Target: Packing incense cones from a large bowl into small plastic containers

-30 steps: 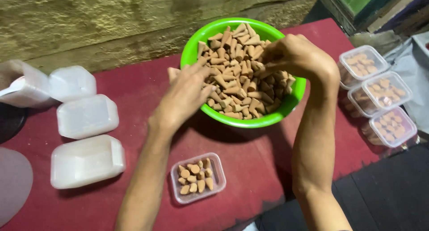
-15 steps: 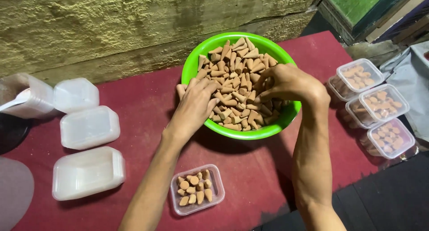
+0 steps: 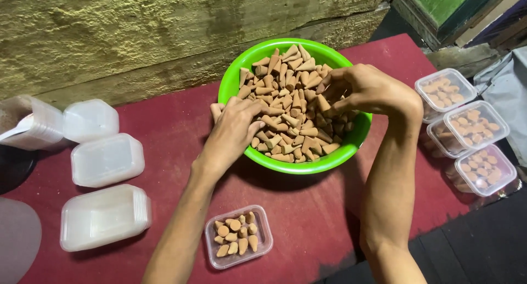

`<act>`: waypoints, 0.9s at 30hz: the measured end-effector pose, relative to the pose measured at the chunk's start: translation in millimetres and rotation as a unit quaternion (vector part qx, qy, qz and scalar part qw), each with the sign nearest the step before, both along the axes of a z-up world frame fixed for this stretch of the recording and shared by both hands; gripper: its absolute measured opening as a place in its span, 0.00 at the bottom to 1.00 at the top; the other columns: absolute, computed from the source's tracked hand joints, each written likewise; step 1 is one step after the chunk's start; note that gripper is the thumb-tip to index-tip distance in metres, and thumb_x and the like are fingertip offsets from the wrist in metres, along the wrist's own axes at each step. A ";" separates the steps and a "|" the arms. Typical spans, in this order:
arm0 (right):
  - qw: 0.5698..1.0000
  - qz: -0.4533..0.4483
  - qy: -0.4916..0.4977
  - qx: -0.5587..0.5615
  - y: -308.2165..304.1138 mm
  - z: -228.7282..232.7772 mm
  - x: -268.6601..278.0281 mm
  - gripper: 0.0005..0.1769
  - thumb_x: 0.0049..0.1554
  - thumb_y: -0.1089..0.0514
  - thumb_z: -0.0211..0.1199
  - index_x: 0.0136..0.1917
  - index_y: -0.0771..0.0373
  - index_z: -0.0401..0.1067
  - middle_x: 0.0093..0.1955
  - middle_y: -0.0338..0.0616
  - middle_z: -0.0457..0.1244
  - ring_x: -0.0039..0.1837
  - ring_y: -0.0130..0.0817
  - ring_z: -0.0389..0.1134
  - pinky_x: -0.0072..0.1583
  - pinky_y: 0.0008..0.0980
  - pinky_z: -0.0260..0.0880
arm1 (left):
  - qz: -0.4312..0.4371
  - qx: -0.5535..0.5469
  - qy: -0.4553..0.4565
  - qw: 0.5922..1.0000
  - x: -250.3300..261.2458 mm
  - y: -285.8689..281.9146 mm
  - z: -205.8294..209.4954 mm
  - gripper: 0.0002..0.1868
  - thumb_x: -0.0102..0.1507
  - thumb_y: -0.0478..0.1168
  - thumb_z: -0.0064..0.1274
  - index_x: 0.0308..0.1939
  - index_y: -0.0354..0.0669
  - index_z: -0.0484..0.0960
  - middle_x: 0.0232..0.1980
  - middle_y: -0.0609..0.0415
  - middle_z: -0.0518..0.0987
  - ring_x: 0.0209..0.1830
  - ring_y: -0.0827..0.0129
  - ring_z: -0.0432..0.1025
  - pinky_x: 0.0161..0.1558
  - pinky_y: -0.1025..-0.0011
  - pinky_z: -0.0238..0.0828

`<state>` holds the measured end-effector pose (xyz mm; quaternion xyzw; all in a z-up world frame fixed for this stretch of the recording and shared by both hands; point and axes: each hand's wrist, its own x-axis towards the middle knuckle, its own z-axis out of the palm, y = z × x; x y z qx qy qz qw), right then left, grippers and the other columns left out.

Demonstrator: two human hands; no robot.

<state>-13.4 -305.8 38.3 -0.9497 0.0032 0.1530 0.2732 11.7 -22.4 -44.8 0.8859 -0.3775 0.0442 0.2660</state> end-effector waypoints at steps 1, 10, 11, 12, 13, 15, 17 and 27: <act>1.000 -0.002 0.002 0.000 1.6 2.9 -0.6 0.20 0.44 0.51 0.77 0.50 0.56 0.79 0.42 0.42 0.74 0.49 0.41 0.73 0.53 0.44 0.71 | -0.002 0.000 0.002 1.000 -0.5 -0.4 2.6 0.10 0.64 0.42 0.57 0.50 0.58 0.81 0.46 0.63 0.80 0.53 0.64 0.69 0.53 0.55 0.53; 1.000 0.013 -0.003 0.027 -1.7 -2.3 -0.3 0.22 0.43 0.57 0.75 0.52 0.60 0.76 0.40 0.46 0.74 0.49 0.41 0.74 0.50 0.43 0.74 | -0.030 -0.020 -0.006 0.999 -13.0 -12.6 20.3 0.16 0.63 0.38 0.55 0.56 0.51 0.81 0.58 0.53 0.75 0.60 0.54 0.65 0.54 0.52 0.55; 0.999 -0.014 0.000 0.030 -1.9 -2.8 -0.8 0.23 0.45 0.57 0.75 0.54 0.61 0.76 0.43 0.46 0.73 0.50 0.41 0.74 0.52 0.43 0.73 | -0.062 -0.015 0.014 0.998 -16.0 -15.8 20.5 0.18 0.64 0.37 0.53 0.59 0.52 0.81 0.60 0.51 0.76 0.64 0.52 0.63 0.58 0.50 0.53; 0.999 -0.043 0.003 0.033 -2.3 -3.0 -1.2 0.24 0.46 0.57 0.74 0.56 0.61 0.75 0.45 0.45 0.73 0.51 0.41 0.74 0.55 0.42 0.72 | -0.095 -0.010 0.034 0.995 -18.9 -19.5 20.9 0.20 0.65 0.37 0.51 0.62 0.52 0.80 0.63 0.49 0.77 0.68 0.50 0.61 0.61 0.48 0.50; 0.999 -0.042 0.003 0.033 -9.4 -6.7 -0.4 0.24 0.46 0.57 0.74 0.56 0.61 0.75 0.45 0.45 0.73 0.51 0.41 0.74 0.55 0.42 0.72 | -0.094 -0.011 0.035 0.995 -18.4 -19.1 16.0 0.20 0.65 0.37 0.51 0.62 0.52 0.80 0.63 0.49 0.77 0.68 0.50 0.61 0.61 0.48 0.50; 0.998 -0.063 -0.025 -0.004 -25.4 -13.5 0.5 0.29 0.47 0.51 0.76 0.59 0.62 0.74 0.47 0.46 0.74 0.52 0.42 0.74 0.55 0.44 0.70 | -0.104 0.015 -0.006 0.994 -16.9 -20.3 6.5 0.17 0.66 0.39 0.52 0.59 0.52 0.81 0.59 0.54 0.79 0.69 0.52 0.60 0.61 0.49 0.51; 0.997 -0.071 -0.031 -0.017 -28.7 -15.1 -1.3 0.29 0.47 0.50 0.76 0.59 0.62 0.73 0.47 0.46 0.74 0.52 0.45 0.74 0.55 0.46 0.70 | -0.096 0.016 -0.013 0.995 -12.0 -20.9 -3.8 0.16 0.66 0.40 0.52 0.58 0.53 0.81 0.56 0.55 0.79 0.67 0.55 0.62 0.60 0.51 0.51; 0.995 -0.093 0.013 -0.021 -8.4 -8.6 0.7 0.35 0.52 0.48 0.72 0.66 0.66 0.68 0.55 0.61 0.70 0.52 0.54 0.75 0.55 0.51 0.73 | -0.080 0.042 -0.020 0.996 -10.7 -23.1 -9.1 0.11 0.67 0.43 0.53 0.53 0.59 0.84 0.50 0.58 0.77 0.63 0.62 0.61 0.60 0.54 0.51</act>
